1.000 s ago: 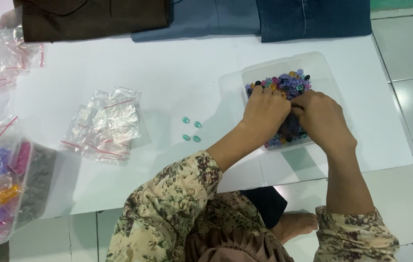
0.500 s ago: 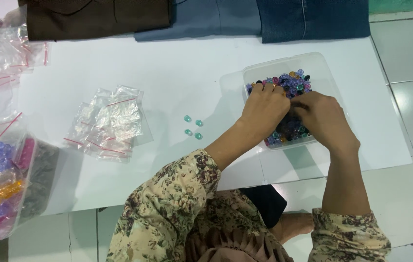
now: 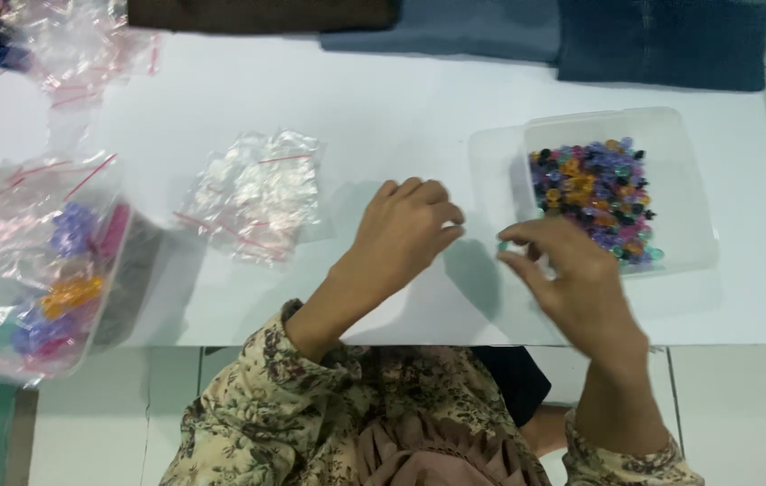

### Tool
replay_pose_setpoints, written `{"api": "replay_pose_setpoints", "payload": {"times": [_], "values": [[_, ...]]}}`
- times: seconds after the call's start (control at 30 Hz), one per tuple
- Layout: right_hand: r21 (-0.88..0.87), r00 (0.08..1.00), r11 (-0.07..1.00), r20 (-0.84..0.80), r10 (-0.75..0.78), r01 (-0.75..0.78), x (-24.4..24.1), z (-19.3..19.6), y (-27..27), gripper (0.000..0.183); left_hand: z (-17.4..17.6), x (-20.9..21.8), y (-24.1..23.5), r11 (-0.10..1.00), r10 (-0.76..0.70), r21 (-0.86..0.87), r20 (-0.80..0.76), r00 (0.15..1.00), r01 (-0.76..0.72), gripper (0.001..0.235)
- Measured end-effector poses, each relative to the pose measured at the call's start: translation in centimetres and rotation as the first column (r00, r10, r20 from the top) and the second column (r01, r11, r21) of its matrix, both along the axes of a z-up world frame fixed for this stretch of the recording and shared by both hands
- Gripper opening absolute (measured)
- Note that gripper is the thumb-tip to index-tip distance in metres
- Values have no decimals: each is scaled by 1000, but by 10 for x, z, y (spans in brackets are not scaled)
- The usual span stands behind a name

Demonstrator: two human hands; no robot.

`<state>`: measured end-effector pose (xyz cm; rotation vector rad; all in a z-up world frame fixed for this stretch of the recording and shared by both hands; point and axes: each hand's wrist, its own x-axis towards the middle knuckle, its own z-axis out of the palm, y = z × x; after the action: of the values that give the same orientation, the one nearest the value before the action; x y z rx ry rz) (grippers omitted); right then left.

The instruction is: Sorting small plastic buttons and placing them into plastic bags

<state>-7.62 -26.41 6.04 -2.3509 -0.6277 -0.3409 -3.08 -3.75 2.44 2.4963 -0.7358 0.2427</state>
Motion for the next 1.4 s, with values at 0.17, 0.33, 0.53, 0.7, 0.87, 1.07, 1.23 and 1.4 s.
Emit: {"api": "replay_pose_setpoints", "payload": {"times": [0.17,0.33,0.53,0.7,0.87,1.07,1.23,1.4], "values": [[-69,998,996,-5,58,-58,-4,-13,57,24,-22,-10,44,992,108,70,-106,988,-101,13],[-148,996,986,-58,62,-70,12,-32,76,23,-32,-8,49,985,147,109,-136,980,-133,14],[-54,996,995,-43,77,-79,9,-9,63,22,-2,-2,29,988,144,61,-62,988,-140,15],[-36,997,998,59,-55,58,9,12,3,10,22,8,-19,992,67,-117,118,991,-53,12],[-367,965,902,-38,-258,226,37,11,-48,9,22,31,-90,994,-12,-102,341,940,50,10],[-583,901,782,-187,-391,218,67,-20,-66,6,-26,68,-161,998,-21,65,467,884,-11,16],[-565,878,801,-262,-401,197,75,-35,-70,14,-32,83,-172,962,-72,272,345,936,-26,15],[-606,889,779,-253,-381,162,80,-47,-75,24,-19,84,-171,907,-116,421,205,972,19,11]]}}
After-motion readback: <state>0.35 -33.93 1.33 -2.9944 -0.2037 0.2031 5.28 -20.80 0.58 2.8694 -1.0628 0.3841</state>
